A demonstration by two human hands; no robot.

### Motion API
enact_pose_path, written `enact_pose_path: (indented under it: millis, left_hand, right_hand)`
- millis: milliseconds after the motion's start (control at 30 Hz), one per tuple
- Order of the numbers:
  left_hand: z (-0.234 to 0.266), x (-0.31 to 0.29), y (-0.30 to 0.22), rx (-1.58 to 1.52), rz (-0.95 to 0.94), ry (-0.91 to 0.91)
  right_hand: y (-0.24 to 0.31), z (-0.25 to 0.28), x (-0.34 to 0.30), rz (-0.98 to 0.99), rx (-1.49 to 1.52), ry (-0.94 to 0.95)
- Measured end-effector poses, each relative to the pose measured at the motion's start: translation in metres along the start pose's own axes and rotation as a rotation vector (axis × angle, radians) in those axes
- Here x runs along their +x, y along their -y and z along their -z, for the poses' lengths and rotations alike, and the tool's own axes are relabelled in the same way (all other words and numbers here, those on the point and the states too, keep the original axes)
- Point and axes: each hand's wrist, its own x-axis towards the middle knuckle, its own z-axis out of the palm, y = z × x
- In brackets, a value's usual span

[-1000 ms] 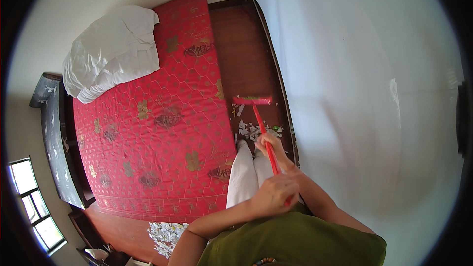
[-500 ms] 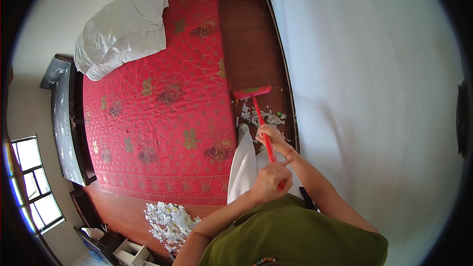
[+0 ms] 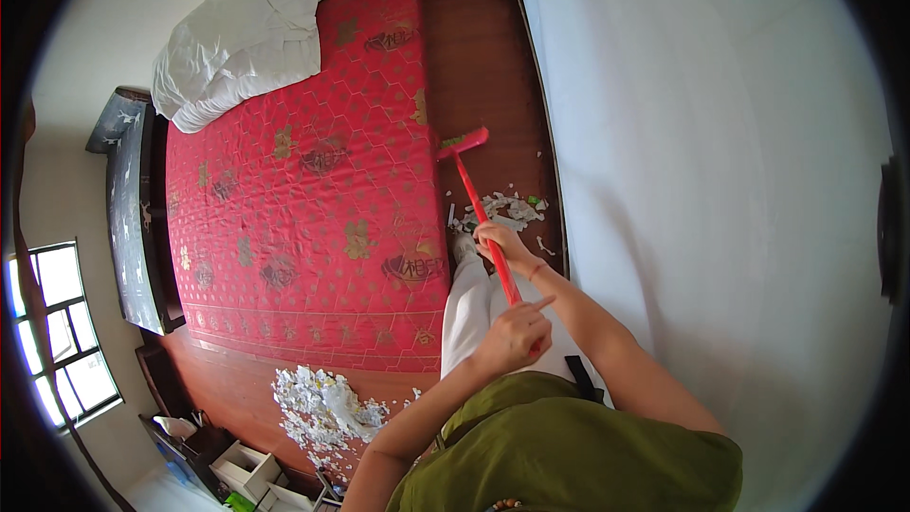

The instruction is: Sweep the paper scraps and debris from the floor into a pile.

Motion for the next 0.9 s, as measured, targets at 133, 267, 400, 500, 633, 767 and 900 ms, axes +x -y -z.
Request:
enact_pose_path:
  millis: [133, 267, 400, 500, 633, 767, 900]
  left_hand:
    - [0.001, -0.013, 0.01, 0.016, 0.079, -0.035]
    - [0.014, -0.02, -0.03, -0.035, 0.11, -0.106]
    - [0.03, -0.023, -0.08, -0.105, 0.123, -0.051]
    - [0.037, -0.027, -0.087, -0.137, 0.056, 0.024]
    - [0.03, -0.031, -0.066, -0.059, 0.007, 0.095]
    - [-0.014, -0.013, 0.011, 0.026, -0.004, -0.123]
    - [-0.034, -0.016, 0.032, -0.088, 0.016, -0.073]
  right_hand:
    - [-0.022, -0.014, -0.003, -0.009, -0.062, 0.062]
    - [0.012, -0.019, -0.031, -0.096, -0.032, 0.222]
    - [0.073, -0.002, -0.068, -0.106, -0.123, 0.278]
    - [0.094, -0.001, -0.083, -0.172, -0.078, 0.172]
    - [0.075, -0.005, -0.063, -0.213, 0.035, -0.103]
    - [-0.006, -0.01, -0.029, -0.256, 0.157, -0.445]
    - [-0.048, -0.01, -0.042, 0.12, -0.231, -0.565]
